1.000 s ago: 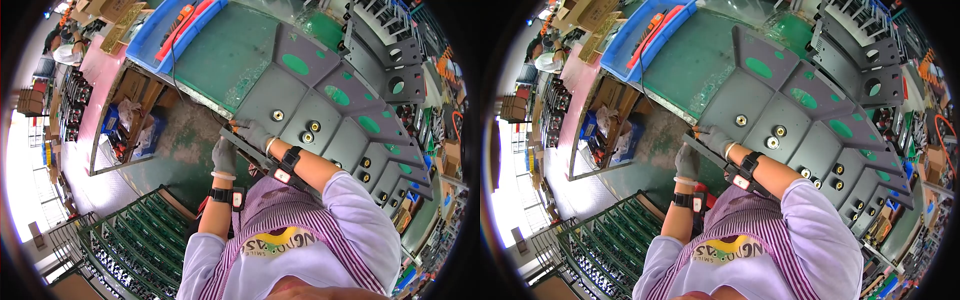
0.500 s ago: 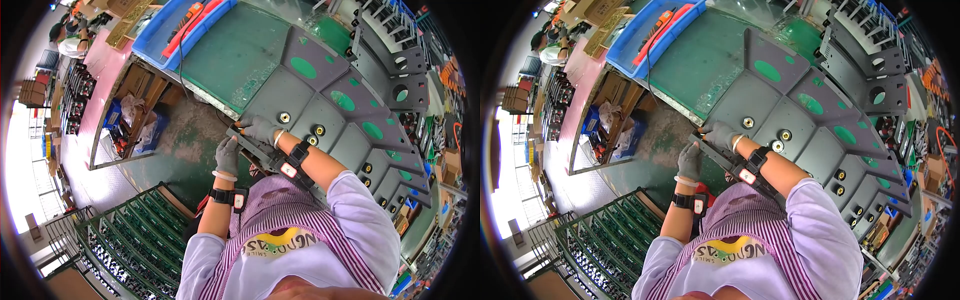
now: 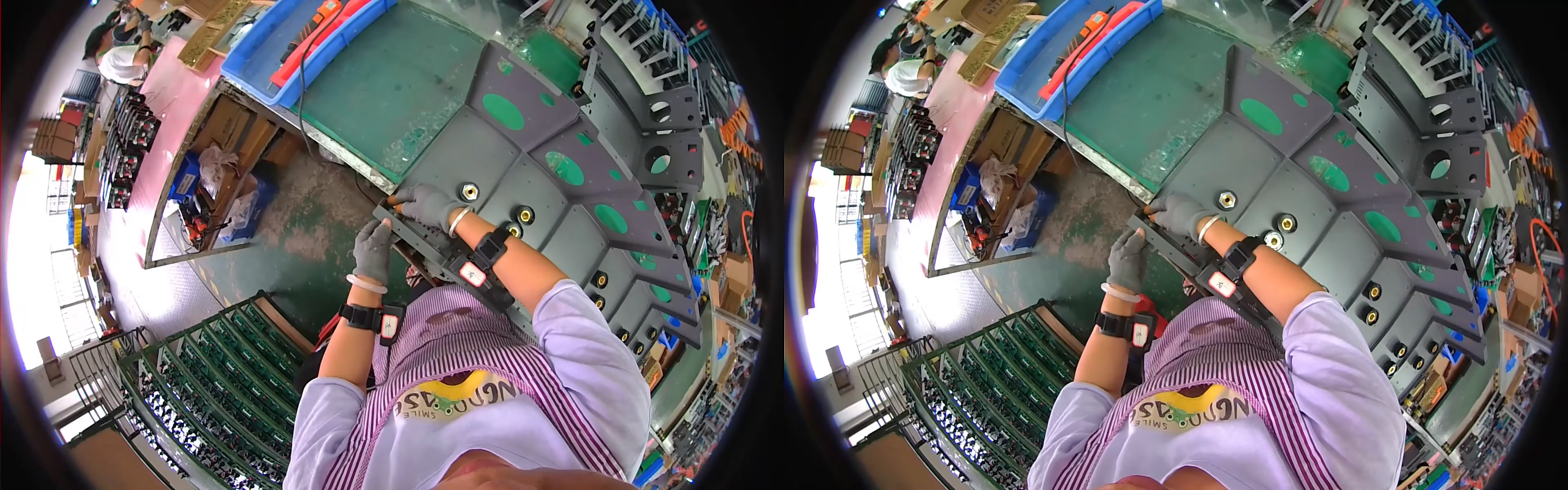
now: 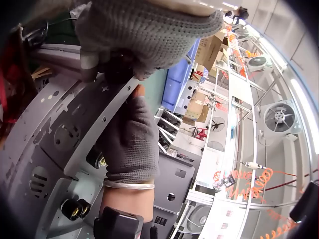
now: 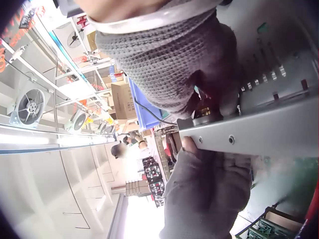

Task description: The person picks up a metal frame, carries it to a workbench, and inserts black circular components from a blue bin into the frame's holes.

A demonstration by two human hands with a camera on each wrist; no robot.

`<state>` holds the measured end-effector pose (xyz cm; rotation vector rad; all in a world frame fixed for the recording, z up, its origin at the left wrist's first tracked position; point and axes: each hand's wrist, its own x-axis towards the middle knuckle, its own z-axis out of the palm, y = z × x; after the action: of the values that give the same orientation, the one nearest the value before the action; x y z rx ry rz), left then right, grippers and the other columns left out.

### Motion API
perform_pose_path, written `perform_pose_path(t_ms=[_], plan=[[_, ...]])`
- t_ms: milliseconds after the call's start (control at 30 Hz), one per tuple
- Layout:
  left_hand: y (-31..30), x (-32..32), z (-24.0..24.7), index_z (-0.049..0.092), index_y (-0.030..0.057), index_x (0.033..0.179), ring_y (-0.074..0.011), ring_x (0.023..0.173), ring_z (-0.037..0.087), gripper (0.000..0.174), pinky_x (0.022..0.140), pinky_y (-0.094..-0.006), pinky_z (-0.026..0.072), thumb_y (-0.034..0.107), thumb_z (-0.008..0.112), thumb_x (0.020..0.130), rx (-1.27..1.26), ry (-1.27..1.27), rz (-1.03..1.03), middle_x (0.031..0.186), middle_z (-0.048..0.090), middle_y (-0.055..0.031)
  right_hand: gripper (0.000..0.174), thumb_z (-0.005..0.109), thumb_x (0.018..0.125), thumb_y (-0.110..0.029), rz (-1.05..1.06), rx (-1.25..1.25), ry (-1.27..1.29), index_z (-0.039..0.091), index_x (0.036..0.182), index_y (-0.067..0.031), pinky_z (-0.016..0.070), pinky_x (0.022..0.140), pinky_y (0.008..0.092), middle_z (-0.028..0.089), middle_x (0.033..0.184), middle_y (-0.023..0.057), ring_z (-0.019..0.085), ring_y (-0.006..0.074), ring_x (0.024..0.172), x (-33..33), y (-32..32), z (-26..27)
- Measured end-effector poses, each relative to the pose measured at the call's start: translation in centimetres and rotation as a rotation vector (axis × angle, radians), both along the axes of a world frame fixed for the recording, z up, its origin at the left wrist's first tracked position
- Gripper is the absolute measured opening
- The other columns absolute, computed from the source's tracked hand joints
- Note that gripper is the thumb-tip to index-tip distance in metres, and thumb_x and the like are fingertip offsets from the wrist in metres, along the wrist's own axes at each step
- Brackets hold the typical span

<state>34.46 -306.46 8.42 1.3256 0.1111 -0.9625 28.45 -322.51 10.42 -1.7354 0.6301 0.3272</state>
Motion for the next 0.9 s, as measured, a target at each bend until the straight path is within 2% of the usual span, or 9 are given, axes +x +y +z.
perform_pose_path(t_ms=[100, 300, 400, 433, 533, 567, 667, 800, 900], plan=[[-0.1, 0.1, 0.5, 0.055, -0.0068, 0.102, -0.0134, 0.077, 0.056, 0.031, 0.069, -0.0239, 0.0462, 0.015, 0.060, 0.081, 0.029, 0.010, -0.009, 0.089, 0.059, -0.0067, 0.033, 0.059, 0.077, -0.013, -0.097, 0.195, -0.114, 0.061, 0.109, -0.0053, 0.0450, 0.073, 0.0253, 0.064, 0.088, 0.0030, 0.057, 0.0119, 0.080, -0.1, -0.4, -1.8], [0.0, 0.1, 0.1, 0.055, -0.0057, 0.103, -0.0152, 0.083, 0.057, 0.030, 0.073, -0.0262, 0.0465, 0.016, 0.058, 0.083, 0.018, 0.002, -0.029, 0.092, 0.059, -0.0076, 0.030, 0.061, 0.076, -0.018, -0.122, 0.229, -0.101, 0.063, 0.102, -0.0024, 0.0461, 0.067, 0.0273, 0.064, 0.080, 0.0036, 0.058, 0.0145, 0.072, 0.0, -0.8, -1.3], [-0.4, -0.2, 0.1, 0.054, -0.0066, 0.103, -0.0128, 0.077, 0.057, 0.033, 0.068, -0.0237, 0.0465, 0.016, 0.060, 0.081, 0.008, -0.008, -0.001, 0.088, 0.059, -0.0060, 0.031, 0.060, 0.079, -0.030, -0.046, -0.180, 0.098, 0.065, 0.088, -0.0002, 0.0461, 0.061, 0.0285, 0.063, 0.070, 0.0070, 0.057, 0.0156, 0.062, 0.9, -0.3, -0.6], [-0.3, -0.1, 0.0, 0.054, -0.0064, 0.103, -0.0127, 0.077, 0.057, 0.032, 0.068, -0.0237, 0.0464, 0.016, 0.060, 0.081, -0.005, -0.014, -0.006, 0.087, 0.059, -0.0058, 0.044, 0.054, 0.082, -0.042, -0.109, -0.027, 0.049, 0.064, 0.076, 0.0005, 0.0447, 0.056, 0.0296, 0.060, 0.061, 0.0088, 0.056, 0.0162, 0.055, 0.5, -0.2, -1.4], [-0.1, -0.1, -0.7, 0.055, -0.0058, 0.101, -0.0125, 0.076, 0.057, 0.030, 0.068, -0.0238, 0.0465, 0.016, 0.060, 0.081, -0.014, -0.033, 0.002, 0.086, 0.059, -0.0052, 0.054, 0.050, 0.082, -0.051, -0.286, 0.212, 0.035, 0.064, 0.072, 0.0007, 0.0444, 0.058, 0.0344, 0.060, 0.062, 0.0131, 0.057, 0.0214, 0.053, -0.9, -1.0, -0.1], [0.0, -0.2, -0.8, 0.056, -0.0056, 0.101, -0.0124, 0.076, 0.057, 0.029, 0.068, -0.0239, 0.0465, 0.016, 0.060, 0.082, -0.011, -0.040, 0.005, 0.086, 0.059, -0.0049, 0.056, 0.047, 0.083, -0.051, -0.318, 0.174, 0.073, 0.063, 0.072, 0.0012, 0.0437, 0.053, 0.0345, 0.058, 0.059, 0.0128, 0.055, 0.0206, 0.051, -1.1, -0.9, -0.2], [-0.4, -0.4, 0.7, 0.056, -0.0056, 0.100, -0.0126, 0.077, 0.057, 0.029, 0.069, -0.0241, 0.0465, 0.016, 0.060, 0.082, 0.010, -0.032, 0.014, 0.086, 0.059, -0.0053, 0.057, 0.044, 0.085, -0.052, -0.065, -0.453, -0.200, 0.062, 0.070, 0.0002, 0.0407, 0.044, 0.0291, 0.055, 0.055, 0.0096, 0.051, 0.0151, 0.047, -0.5, 0.6, -5.6], [-0.8, -0.8, 1.4, 0.056, -0.0062, 0.101, -0.0129, 0.077, 0.057, 0.030, 0.070, -0.0238, 0.0457, 0.017, 0.059, 0.082, 0.030, -0.039, 0.036, 0.089, 0.060, -0.0064, 0.050, 0.046, 0.085, -0.046, -0.428, 0.381, -0.011, 0.063, 0.074, -0.0001, 0.0451, 0.058, 0.0357, 0.057, 0.061, 0.0148, 0.057, 0.0282, 0.059, -2.6, -1.7, 1.2], [-0.3, -0.6, -0.2, 0.056, -0.0064, 0.102, -0.0136, 0.078, 0.057, 0.032, 0.071, -0.0242, 0.0453, 0.017, 0.059, 0.082, -0.019, -0.045, -0.002, 0.090, 0.060, -0.0074, 0.032, 0.054, 0.081, -0.037, -0.357, -0.214, -0.092, 0.064, 0.082, -0.0068, 0.0446, 0.073, 0.0342, 0.060, 0.078, 0.0149, 0.057, 0.0273, 0.081, -5.4, -2.7, 4.4]])
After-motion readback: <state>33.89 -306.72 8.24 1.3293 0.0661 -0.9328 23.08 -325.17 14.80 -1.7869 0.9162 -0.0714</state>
